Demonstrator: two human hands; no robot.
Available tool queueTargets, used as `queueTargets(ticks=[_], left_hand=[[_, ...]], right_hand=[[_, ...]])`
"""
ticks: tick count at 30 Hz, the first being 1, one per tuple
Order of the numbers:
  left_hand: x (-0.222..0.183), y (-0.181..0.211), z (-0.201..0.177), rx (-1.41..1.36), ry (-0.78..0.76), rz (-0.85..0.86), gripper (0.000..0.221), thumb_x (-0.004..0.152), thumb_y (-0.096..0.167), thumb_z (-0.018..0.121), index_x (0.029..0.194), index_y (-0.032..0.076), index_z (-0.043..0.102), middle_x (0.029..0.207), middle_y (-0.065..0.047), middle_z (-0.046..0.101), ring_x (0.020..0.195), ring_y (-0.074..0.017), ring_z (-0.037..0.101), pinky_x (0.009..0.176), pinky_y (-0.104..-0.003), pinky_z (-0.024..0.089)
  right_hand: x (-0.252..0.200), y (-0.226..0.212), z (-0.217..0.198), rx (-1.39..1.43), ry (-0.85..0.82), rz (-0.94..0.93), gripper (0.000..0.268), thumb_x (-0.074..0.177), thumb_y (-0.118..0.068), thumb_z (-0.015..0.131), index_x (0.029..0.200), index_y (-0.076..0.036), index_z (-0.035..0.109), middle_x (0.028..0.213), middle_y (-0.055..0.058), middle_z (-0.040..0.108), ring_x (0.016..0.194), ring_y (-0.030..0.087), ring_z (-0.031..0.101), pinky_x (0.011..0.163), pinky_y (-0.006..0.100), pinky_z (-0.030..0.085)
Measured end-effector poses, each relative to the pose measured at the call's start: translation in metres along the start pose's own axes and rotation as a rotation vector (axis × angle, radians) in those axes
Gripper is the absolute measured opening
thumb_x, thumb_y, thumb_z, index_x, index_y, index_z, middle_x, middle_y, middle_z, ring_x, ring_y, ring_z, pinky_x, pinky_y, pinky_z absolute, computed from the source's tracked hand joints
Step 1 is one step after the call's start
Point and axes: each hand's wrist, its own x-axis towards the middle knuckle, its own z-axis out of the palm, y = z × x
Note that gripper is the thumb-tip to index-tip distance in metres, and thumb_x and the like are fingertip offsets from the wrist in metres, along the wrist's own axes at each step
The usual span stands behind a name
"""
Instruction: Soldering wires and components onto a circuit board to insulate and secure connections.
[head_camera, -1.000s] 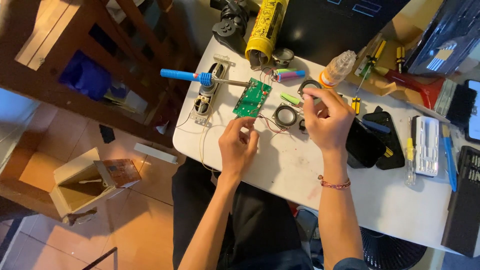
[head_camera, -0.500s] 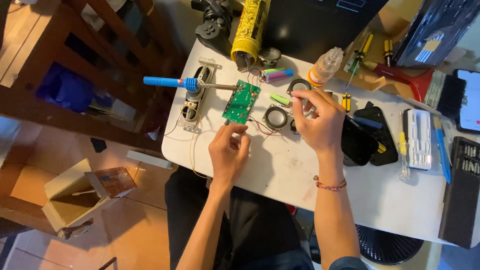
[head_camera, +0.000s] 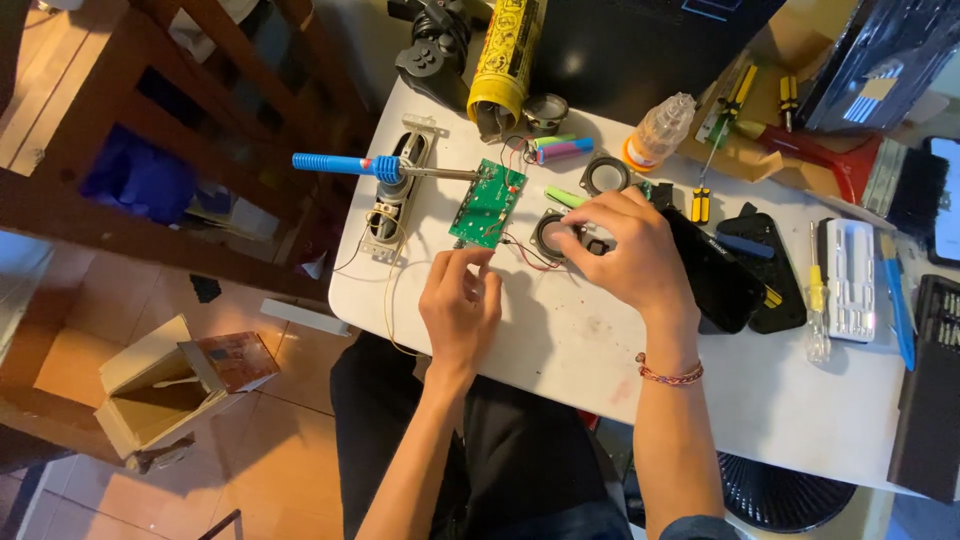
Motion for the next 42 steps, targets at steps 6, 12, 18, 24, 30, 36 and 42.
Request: queueTargets(ticks=[6,12,18,24,30,36,42], left_hand=[[0.005,0.001,0.006,0.223,0.112,0.136,0.046,0.075,-0.005,0.07,0.119,0.008,0.064,0.118,-0.012,0.056,0.1,-0.0321,0.057,0.076,-0.035,0.055],[0.004,-0.009,0.021,0.393,0.03,0.097,0.07,0.077,0.008,0.074,0.142,-0.004,0.048,0.135,-0.025,0.049,0.107,-0.0404,0.051,0.097,-0.046,0.047],[0.005,-0.011,0.018,0.361,0.023,0.074,0.074,0.073,0.01,0.078,0.14,0.0,0.05,0.121,-0.02,0.053,0.091,-0.0327,0.05,0.087,-0.044,0.046],[0.0,-0.022,0.015,0.278,-0.012,0.014,0.084,0.056,0.022,0.077,0.135,0.006,0.056,0.108,-0.013,0.05,0.086,-0.0297,0.047,0.083,-0.043,0.046],[0.005,-0.021,0.007,0.263,-0.154,-0.092,0.082,0.048,0.029,0.076,0.126,0.013,0.057,0.102,-0.007,0.046,0.086,-0.0285,0.047,0.084,-0.04,0.044],[0.015,-0.008,-0.003,0.322,-0.301,-0.157,0.083,0.05,0.032,0.077,0.128,0.015,0.053,0.103,-0.009,0.047,0.094,-0.0324,0.05,0.089,-0.044,0.044],[0.019,-0.007,-0.002,0.312,-0.326,-0.218,0.081,0.051,0.033,0.08,0.126,0.018,0.055,0.103,-0.008,0.046,0.095,-0.0327,0.052,0.083,-0.044,0.047]], right_hand=[[-0.002,-0.002,-0.002,-0.011,-0.073,0.024,0.017,0.078,-0.014,0.088,0.085,-0.007,0.075,0.089,0.011,0.07,0.09,0.033,0.067,0.081,0.043,0.056],[-0.009,0.014,0.006,-0.074,-0.068,0.02,0.021,0.082,-0.021,0.088,0.073,-0.014,0.071,0.085,0.004,0.068,0.088,0.027,0.067,0.08,0.036,0.055],[-0.01,0.022,0.011,-0.115,-0.076,0.028,0.032,0.09,-0.025,0.087,0.066,-0.015,0.067,0.079,-0.001,0.065,0.083,0.022,0.066,0.077,0.031,0.054],[-0.008,0.015,0.013,-0.083,0.021,-0.081,0.035,0.09,-0.016,0.087,0.063,-0.013,0.064,0.074,-0.001,0.064,0.076,0.021,0.066,0.073,0.03,0.054],[-0.01,0.017,0.022,-0.069,0.134,-0.25,0.044,0.091,-0.015,0.087,0.057,-0.018,0.059,0.069,-0.008,0.062,0.067,0.014,0.064,0.068,0.023,0.052],[-0.003,-0.01,0.029,-0.021,0.138,-0.33,0.031,0.085,-0.006,0.081,0.064,-0.015,0.061,0.07,-0.003,0.062,0.068,0.017,0.062,0.069,0.025,0.054],[0.0,-0.028,0.024,0.019,0.04,-0.361,0.014,0.073,-0.005,0.082,0.076,-0.015,0.073,0.078,-0.001,0.066,0.08,0.022,0.063,0.079,0.032,0.055]])
